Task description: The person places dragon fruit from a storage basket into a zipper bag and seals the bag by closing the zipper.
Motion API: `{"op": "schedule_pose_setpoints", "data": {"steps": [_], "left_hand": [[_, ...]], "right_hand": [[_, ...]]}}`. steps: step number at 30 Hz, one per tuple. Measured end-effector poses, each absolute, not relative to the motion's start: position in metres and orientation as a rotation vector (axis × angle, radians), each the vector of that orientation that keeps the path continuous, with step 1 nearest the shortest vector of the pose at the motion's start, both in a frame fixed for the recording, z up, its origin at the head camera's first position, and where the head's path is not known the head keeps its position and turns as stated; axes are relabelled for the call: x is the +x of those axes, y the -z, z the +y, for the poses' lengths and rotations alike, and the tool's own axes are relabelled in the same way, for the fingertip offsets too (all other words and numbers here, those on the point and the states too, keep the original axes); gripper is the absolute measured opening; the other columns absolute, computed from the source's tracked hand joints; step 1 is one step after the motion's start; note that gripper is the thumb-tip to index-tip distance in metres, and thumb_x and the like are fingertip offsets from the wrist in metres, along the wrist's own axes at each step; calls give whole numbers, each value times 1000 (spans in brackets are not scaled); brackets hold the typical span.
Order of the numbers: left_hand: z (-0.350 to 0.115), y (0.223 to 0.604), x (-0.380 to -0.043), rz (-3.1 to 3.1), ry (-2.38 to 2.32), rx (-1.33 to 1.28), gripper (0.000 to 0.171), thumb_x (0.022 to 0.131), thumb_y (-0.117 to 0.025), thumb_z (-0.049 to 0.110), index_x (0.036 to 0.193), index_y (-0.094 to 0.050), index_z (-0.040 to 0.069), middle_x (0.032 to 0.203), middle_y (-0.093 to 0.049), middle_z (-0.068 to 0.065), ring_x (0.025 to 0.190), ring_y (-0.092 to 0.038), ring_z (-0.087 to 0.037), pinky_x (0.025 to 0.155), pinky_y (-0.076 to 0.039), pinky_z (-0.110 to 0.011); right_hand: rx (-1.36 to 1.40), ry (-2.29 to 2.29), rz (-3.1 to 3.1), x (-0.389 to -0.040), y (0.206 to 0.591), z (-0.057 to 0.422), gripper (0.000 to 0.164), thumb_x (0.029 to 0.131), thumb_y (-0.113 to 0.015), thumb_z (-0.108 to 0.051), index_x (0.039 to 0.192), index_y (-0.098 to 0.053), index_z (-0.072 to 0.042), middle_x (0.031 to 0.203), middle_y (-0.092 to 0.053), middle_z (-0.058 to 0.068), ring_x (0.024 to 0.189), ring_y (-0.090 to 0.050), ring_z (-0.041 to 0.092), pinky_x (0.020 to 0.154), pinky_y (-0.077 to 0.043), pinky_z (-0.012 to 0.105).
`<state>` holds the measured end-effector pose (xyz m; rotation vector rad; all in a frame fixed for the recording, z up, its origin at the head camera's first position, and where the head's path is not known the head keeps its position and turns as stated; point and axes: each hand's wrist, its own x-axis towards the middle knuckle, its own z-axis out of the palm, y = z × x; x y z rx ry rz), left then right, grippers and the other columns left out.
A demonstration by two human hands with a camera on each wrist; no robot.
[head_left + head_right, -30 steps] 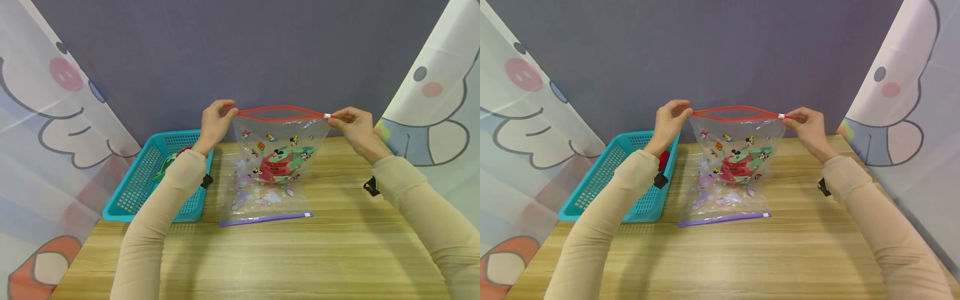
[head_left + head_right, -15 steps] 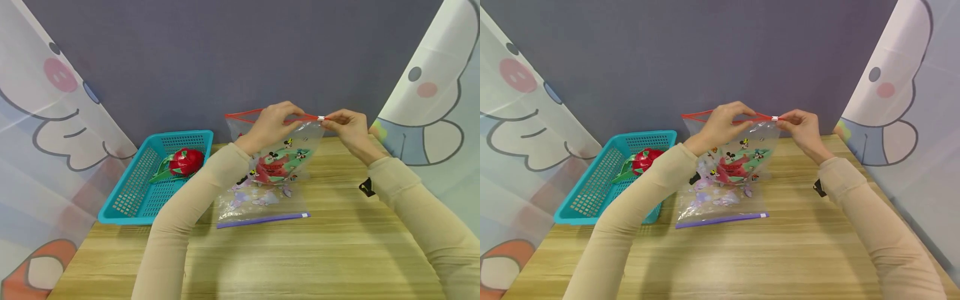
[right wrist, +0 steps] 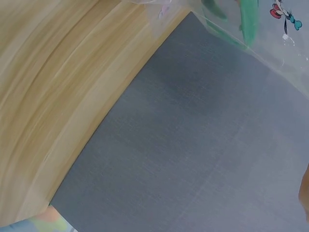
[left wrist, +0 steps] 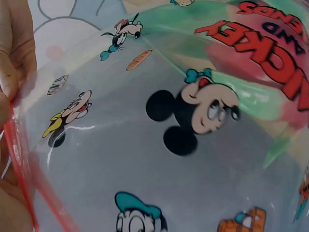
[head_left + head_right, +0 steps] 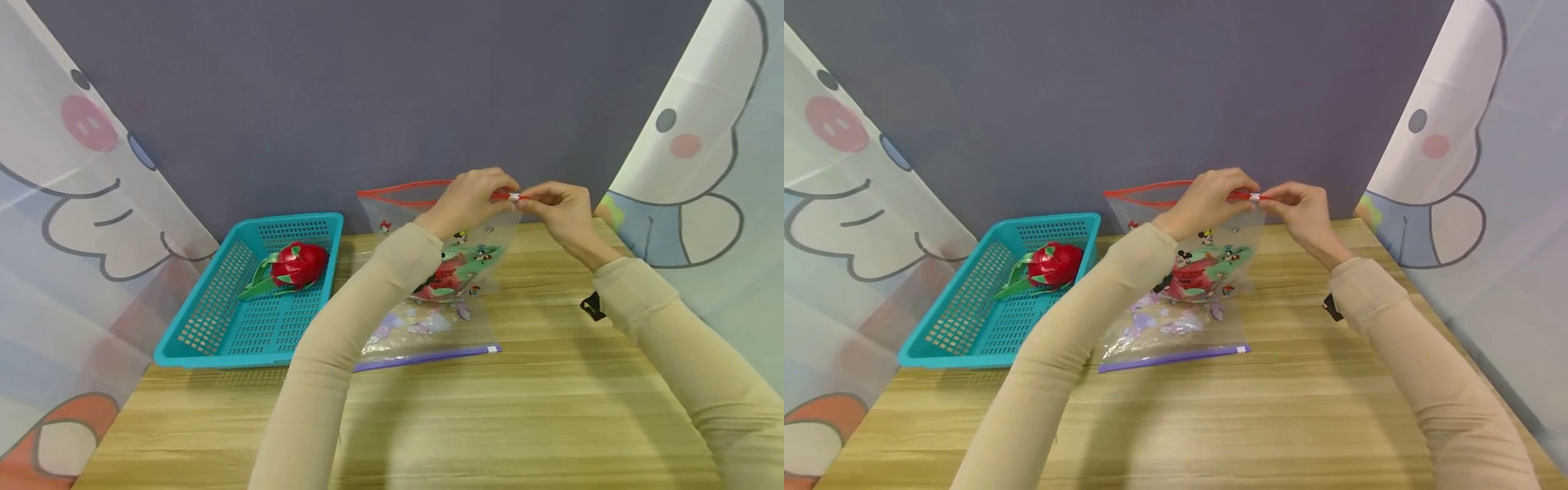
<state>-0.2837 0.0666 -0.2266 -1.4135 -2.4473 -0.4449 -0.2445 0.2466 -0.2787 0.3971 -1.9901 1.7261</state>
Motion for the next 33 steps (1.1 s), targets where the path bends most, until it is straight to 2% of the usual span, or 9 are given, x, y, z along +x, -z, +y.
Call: {"op": "schedule_pose_setpoints", "data": {"steps": [5, 14, 19, 26, 29, 33], "left_hand": [[67, 229, -287, -2490, 509, -1401, 29, 88, -59, 31, 111, -65, 15, 106, -64, 4, 92, -59, -5, 79, -44, -14], [66, 231, -288, -2492, 556, -1395, 23, 86, -62, 27, 105, -68, 15, 101, -66, 4, 86, -60, -5, 74, -46, -15], [65, 232, -289, -2465, 615, -1426, 21, 84, -64, 27, 99, -69, 15, 97, -66, 4, 83, -60, -5, 72, -45, -15], [63, 240, -294, -2436, 784, -1480, 18, 83, -66, 26, 95, -71, 14, 93, -67, 3, 79, -60, -6, 69, -45, -15], [60, 241, -296, -2434, 820, -1482, 18, 83, -67, 26, 95, -72, 14, 92, -68, 3, 77, -60, -5, 68, -45, -15], [55, 240, -298, -2348, 833, -1522, 18, 82, -68, 24, 93, -73, 11, 88, -68, 2, 72, -59, -3, 64, -44, -14]], "right_hand": [[407, -1659, -2061, -242, 279, 245, 7, 79, -70, -6, 85, -72, -4, 74, -69, -9, 68, -65, 3, 65, -52, 15], [463, -1543, -2102, -240, 281, 242, 11, 80, -68, -2, 89, -69, 3, 77, -68, -16, 74, -66, 0, 69, -51, 13], [426, -1437, -2092, -234, 277, 234, 7, 79, -68, 0, 84, -69, 5, 73, -65, -18, 70, -63, -4, 64, -49, 10], [437, -1390, -2053, -218, 271, 221, 3, 79, -62, 12, 80, -64, 14, 69, -62, -23, 65, -60, -8, 60, -47, 9], [459, -1380, -2044, -217, 271, 219, 5, 78, -62, 14, 78, -66, 12, 70, -63, -23, 65, -61, -8, 60, -47, 9], [481, -1372, -2025, -220, 271, 219, 10, 77, -65, 12, 74, -69, 2, 70, -65, -18, 64, -61, -7, 60, -47, 9]]}}
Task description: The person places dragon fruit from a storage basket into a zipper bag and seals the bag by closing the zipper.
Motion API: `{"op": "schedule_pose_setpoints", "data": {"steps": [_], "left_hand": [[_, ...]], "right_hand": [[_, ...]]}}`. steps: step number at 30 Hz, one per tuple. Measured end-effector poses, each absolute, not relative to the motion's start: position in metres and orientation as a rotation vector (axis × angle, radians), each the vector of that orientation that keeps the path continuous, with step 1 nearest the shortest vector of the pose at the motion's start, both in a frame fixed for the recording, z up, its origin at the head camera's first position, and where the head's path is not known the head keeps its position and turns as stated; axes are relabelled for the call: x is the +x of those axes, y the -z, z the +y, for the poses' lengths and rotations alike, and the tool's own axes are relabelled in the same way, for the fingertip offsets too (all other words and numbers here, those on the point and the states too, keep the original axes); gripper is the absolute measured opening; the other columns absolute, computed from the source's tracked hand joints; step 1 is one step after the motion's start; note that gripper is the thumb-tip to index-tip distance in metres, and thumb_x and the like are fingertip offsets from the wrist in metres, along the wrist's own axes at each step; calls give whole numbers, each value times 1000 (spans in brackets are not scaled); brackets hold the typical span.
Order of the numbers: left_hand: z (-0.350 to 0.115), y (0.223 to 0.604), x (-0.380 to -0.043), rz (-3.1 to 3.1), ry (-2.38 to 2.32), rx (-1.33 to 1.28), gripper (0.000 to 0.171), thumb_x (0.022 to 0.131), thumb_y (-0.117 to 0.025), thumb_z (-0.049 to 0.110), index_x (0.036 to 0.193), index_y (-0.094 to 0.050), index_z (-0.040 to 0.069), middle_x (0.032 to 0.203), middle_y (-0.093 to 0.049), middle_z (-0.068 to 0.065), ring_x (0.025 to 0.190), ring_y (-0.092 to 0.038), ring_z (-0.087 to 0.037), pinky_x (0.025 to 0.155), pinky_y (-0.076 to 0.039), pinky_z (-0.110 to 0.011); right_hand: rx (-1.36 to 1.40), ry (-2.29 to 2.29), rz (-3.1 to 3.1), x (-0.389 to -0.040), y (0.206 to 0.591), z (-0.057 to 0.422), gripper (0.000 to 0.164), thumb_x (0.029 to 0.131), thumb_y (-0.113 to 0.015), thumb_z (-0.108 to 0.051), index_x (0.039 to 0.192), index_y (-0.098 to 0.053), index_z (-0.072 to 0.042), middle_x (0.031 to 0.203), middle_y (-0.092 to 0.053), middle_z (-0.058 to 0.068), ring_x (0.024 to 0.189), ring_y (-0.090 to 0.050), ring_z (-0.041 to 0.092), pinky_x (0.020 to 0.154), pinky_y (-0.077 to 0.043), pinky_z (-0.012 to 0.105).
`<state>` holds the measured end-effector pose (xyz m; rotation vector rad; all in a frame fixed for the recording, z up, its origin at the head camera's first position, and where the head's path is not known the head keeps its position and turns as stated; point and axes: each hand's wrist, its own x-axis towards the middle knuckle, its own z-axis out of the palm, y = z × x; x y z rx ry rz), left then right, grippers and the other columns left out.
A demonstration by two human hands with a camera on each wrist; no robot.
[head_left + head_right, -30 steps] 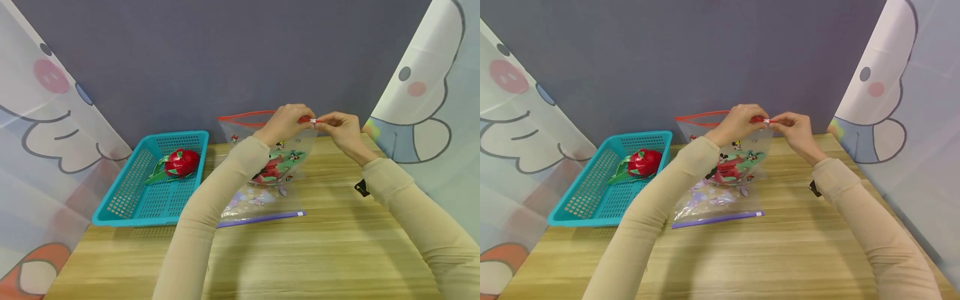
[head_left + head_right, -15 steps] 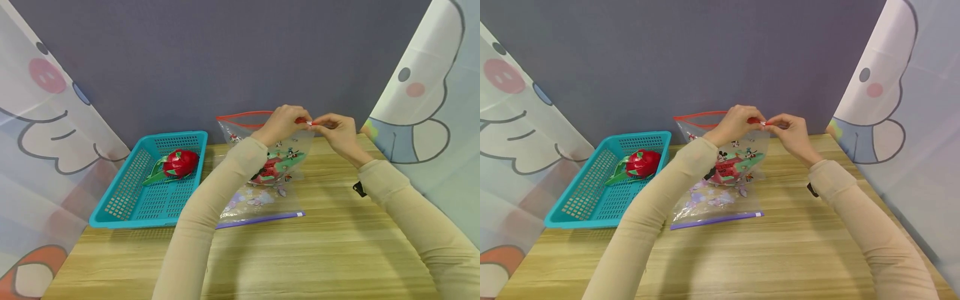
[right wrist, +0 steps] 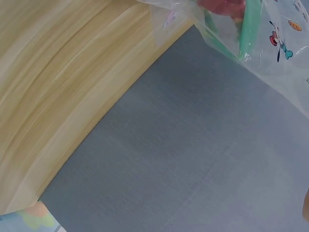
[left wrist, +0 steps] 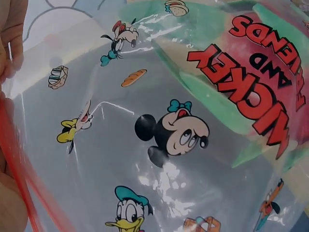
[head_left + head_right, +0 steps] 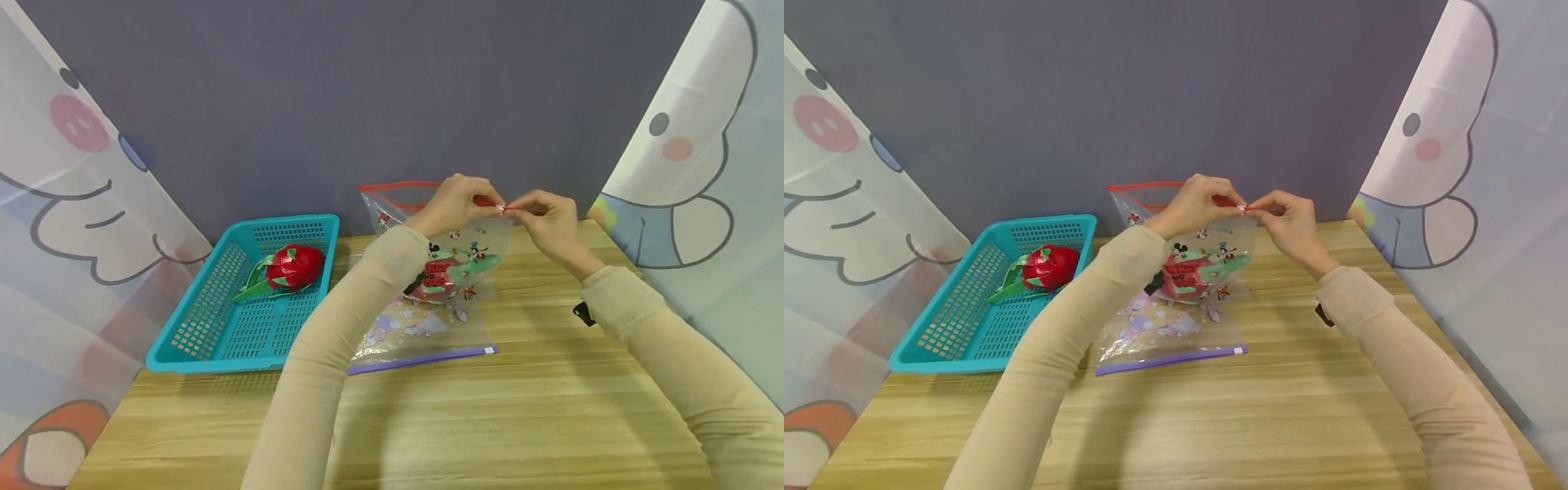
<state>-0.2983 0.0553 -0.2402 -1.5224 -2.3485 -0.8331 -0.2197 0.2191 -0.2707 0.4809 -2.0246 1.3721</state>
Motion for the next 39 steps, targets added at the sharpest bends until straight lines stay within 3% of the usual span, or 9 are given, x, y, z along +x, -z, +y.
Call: {"op": "schedule_pose_setpoints", "data": {"steps": [9, 16, 23, 30, 39], "left_hand": [[45, 239, -302, -2321, 824, -1519, 18, 82, -69, 22, 94, -73, 9, 87, -68, 0, 69, -58, -5, 61, -43, -16], [40, 239, -303, -2351, 838, -1484, 17, 82, -68, 21, 94, -73, 10, 88, -69, 0, 71, -59, -4, 63, -44, -16], [40, 239, -303, -2382, 821, -1465, 19, 83, -68, 22, 96, -73, 10, 91, -69, 0, 75, -61, -5, 65, -46, -15], [41, 237, -304, -2391, 835, -1464, 18, 83, -68, 23, 95, -73, 11, 90, -69, 1, 71, -60, -4, 63, -45, -16], [31, 239, -308, -2405, 855, -1410, 16, 83, -69, 22, 93, -73, 12, 86, -68, 3, 68, -57, -5, 61, -44, -18]], "right_hand": [[459, -1319, -2074, -220, 267, 220, 3, 78, -64, 12, 77, -66, 11, 67, -60, -25, 60, -58, -8, 57, -46, 8], [433, -1332, -2092, -219, 266, 222, 3, 79, -64, 9, 79, -67, 10, 66, -62, -24, 57, -56, -6, 52, -42, 9], [380, -1318, -2111, -218, 265, 224, 5, 79, -67, 5, 76, -69, 2, 65, -61, -22, 52, -51, -3, 46, -35, 13], [371, -1302, -2099, -220, 264, 227, 6, 78, -66, 8, 77, -69, 3, 64, -61, -23, 50, -49, -2, 44, -32, 15], [366, -1317, -2119, -223, 262, 226, 6, 79, -67, 3, 82, -67, 9, 67, -63, -21, 62, -60, -4, 54, -42, 12]]}}
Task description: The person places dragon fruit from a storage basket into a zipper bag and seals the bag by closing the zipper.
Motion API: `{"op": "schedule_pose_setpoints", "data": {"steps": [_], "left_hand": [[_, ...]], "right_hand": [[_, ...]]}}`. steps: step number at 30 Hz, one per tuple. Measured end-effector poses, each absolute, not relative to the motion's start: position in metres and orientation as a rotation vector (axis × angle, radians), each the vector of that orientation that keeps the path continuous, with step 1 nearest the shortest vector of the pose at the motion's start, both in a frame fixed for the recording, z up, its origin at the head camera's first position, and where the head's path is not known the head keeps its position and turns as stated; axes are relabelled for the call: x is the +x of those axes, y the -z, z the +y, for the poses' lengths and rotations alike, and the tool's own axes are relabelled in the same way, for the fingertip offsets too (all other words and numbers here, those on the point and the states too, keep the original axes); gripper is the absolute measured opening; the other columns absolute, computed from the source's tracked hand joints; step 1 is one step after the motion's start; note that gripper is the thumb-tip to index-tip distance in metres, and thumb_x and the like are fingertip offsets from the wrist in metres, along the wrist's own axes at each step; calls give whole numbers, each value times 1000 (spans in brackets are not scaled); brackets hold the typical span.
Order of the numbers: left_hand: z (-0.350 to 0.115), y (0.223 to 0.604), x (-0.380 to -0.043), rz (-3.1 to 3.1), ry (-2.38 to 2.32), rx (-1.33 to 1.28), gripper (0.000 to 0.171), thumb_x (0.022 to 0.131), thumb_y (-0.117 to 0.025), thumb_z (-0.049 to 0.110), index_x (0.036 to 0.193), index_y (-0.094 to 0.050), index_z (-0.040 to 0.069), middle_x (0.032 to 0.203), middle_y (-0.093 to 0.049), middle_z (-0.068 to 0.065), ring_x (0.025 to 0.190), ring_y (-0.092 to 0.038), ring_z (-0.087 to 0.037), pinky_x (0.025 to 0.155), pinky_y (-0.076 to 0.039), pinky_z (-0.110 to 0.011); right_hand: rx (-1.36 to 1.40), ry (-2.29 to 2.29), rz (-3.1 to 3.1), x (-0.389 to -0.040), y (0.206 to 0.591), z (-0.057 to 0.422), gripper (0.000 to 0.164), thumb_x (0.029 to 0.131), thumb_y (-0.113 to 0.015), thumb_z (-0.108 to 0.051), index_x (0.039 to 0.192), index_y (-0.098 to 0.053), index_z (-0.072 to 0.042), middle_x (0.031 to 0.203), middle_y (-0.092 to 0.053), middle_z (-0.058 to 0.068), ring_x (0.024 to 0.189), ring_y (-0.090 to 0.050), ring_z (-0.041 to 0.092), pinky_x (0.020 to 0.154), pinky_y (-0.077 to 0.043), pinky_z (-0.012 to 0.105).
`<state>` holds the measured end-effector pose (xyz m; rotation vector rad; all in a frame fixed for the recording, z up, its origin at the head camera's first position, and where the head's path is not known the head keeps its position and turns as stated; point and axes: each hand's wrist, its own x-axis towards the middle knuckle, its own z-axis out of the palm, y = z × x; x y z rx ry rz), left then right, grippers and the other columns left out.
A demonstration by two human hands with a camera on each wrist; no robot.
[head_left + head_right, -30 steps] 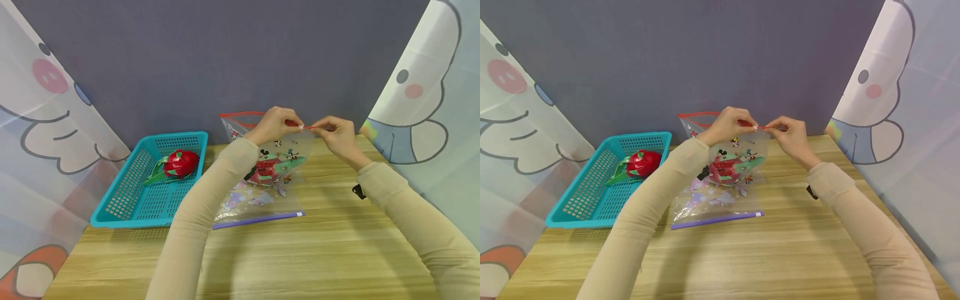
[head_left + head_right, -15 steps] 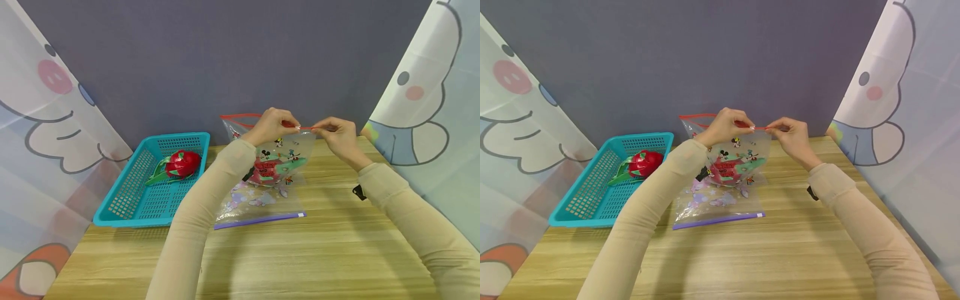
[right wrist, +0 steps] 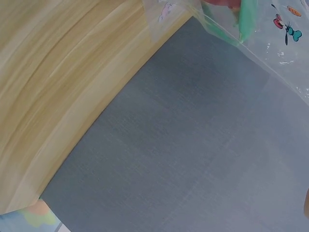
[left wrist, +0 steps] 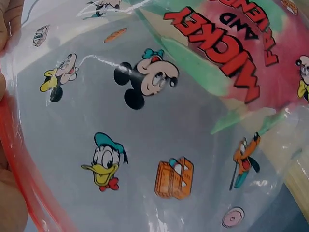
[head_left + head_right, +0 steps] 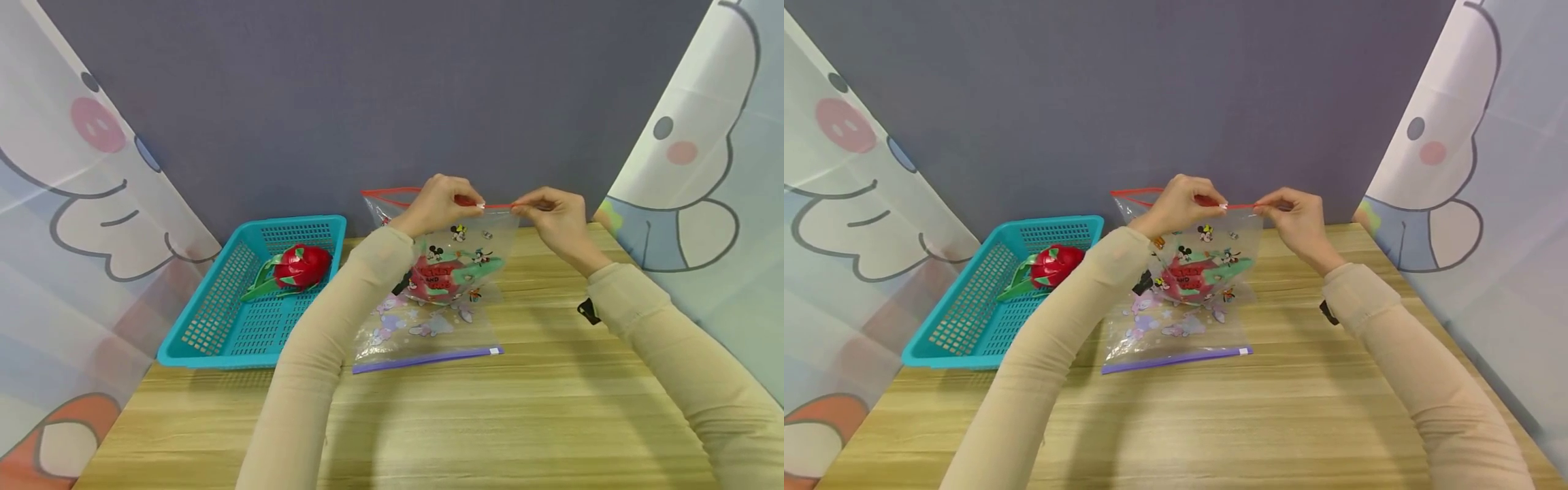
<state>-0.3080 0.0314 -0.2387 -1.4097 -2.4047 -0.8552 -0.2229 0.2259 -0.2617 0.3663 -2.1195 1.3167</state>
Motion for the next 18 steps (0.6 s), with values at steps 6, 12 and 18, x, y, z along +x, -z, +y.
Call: {"op": "schedule_pose_setpoints", "data": {"steps": [6, 12, 18], "left_hand": [[20, 237, -308, -2359, 874, -1409, 15, 82, -69, 20, 93, -73, 9, 84, -68, 2, 63, -55, -5, 57, -42, -20], [13, 236, -310, -2429, 869, -1357, 16, 82, -69, 21, 93, -73, 10, 85, -67, 2, 66, -55, -7, 59, -41, -20], [5, 238, -314, -2427, 870, -1343, 16, 82, -69, 20, 92, -74, 9, 84, -68, 1, 67, -55, -8, 60, -42, -19]], "right_hand": [[370, -1294, -2147, -225, 258, 224, 10, 80, -67, -1, 84, -67, 9, 72, -69, -5, 64, -60, -5, 53, -41, 13], [365, -1319, -2127, -226, 259, 226, 5, 80, -67, 3, 83, -68, 7, 69, -65, -19, 64, -61, -3, 55, -43, 12], [364, -1308, -2116, -225, 260, 228, 10, 80, -67, 2, 85, -66, 11, 68, -63, -23, 64, -60, -4, 57, -43, 10]]}}
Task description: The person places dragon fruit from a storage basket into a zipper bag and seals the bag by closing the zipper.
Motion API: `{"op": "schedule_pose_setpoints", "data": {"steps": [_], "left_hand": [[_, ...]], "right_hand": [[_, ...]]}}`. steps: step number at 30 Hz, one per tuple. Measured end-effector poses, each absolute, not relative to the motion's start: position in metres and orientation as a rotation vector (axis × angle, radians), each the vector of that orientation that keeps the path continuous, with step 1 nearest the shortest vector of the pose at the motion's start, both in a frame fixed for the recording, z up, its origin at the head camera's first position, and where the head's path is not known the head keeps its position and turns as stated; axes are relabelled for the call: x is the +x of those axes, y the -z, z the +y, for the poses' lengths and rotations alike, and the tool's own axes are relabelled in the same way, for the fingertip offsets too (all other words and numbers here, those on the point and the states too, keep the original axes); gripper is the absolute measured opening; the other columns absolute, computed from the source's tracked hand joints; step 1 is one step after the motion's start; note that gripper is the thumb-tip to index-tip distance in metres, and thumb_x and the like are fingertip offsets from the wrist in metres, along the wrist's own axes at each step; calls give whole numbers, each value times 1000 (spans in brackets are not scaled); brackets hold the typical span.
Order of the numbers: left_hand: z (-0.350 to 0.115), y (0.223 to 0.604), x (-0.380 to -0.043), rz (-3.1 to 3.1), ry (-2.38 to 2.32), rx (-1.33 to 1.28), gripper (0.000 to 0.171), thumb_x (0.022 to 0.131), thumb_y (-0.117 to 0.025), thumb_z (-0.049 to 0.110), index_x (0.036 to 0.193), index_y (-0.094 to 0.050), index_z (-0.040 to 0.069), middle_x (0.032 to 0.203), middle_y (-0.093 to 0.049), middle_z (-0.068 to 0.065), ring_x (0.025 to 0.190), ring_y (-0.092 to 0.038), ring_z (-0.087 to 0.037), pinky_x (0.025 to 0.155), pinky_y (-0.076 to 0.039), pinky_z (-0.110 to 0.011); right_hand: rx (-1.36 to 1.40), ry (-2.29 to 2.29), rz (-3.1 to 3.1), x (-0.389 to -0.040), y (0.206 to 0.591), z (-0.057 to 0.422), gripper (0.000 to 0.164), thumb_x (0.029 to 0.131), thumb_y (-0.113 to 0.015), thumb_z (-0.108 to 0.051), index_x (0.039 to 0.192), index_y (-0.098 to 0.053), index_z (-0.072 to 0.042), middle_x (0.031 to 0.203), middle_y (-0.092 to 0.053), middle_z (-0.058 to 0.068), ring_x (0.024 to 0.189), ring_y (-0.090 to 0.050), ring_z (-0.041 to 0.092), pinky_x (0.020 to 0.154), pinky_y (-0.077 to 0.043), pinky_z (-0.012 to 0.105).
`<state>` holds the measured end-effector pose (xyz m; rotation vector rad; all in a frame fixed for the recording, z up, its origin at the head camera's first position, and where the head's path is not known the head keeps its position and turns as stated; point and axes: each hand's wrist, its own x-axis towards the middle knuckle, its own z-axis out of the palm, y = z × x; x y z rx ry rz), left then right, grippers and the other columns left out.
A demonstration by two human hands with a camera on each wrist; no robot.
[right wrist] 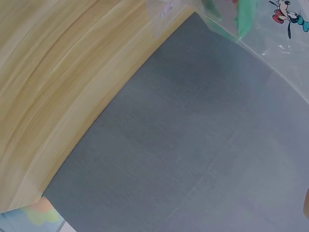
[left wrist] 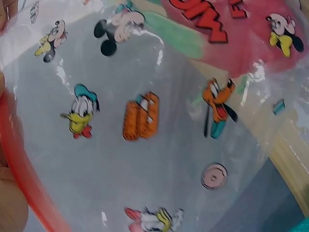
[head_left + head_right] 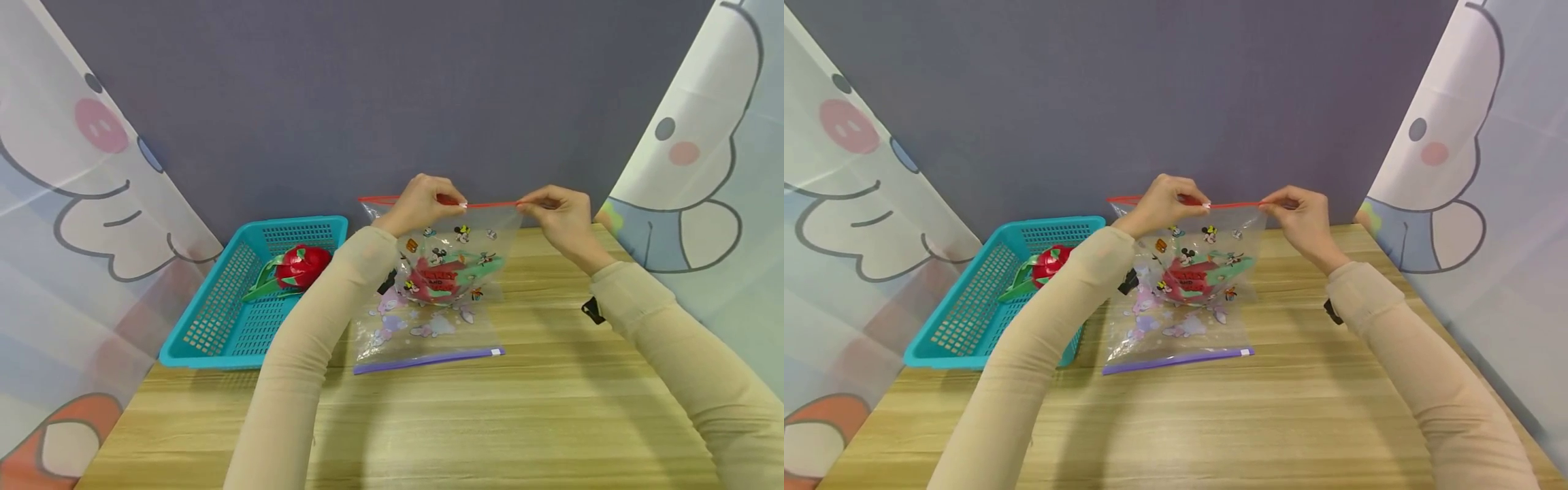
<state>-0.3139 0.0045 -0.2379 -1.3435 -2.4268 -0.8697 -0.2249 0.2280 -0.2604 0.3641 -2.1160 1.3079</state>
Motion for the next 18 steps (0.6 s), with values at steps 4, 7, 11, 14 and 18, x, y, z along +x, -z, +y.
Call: {"op": "schedule_pose_setpoints", "data": {"steps": [4, 7, 11, 14, 18], "left_hand": [[0, 239, -315, -2434, 868, -1338, 16, 82, -70, 19, 92, -74, 8, 84, -68, -1, 66, -56, -10, 59, -42, -19], [-2, 239, -315, -2442, 878, -1331, 15, 82, -70, 19, 92, -74, 8, 84, -68, -1, 66, -56, -12, 59, -42, -19], [-7, 240, -315, -2438, 874, -1321, 15, 82, -69, 19, 92, -74, 9, 84, -68, -1, 65, -55, -10, 59, -42, -20], [-12, 240, -315, -2443, 879, -1295, 14, 82, -69, 19, 92, -74, 10, 83, -67, -1, 65, -54, -9, 59, -42, -21], [-15, 240, -315, -2442, 890, -1287, 14, 82, -69, 20, 92, -74, 10, 83, -67, -1, 64, -54, -9, 59, -42, -22]], "right_hand": [[355, -1313, -2107, -227, 263, 230, 10, 79, -67, 4, 84, -66, 12, 66, -62, -26, 63, -60, -6, 57, -44, 10], [365, -1335, -2091, -231, 266, 234, 9, 79, -67, 4, 84, -66, 12, 66, -63, -26, 63, -60, -6, 57, -44, 9], [369, -1353, -2076, -242, 274, 242, 5, 78, -68, 4, 83, -68, 7, 67, -64, -25, 63, -61, -5, 58, -45, 10], [350, -1337, -2089, -249, 279, 247, 4, 79, -69, 1, 82, -70, 2, 68, -64, -26, 64, -61, -5, 59, -45, 10], [320, -1291, -2114, -250, 281, 250, 5, 79, -70, -4, 83, -71, -2, 68, -63, -28, 65, -61, -5, 56, -43, 11]]}}
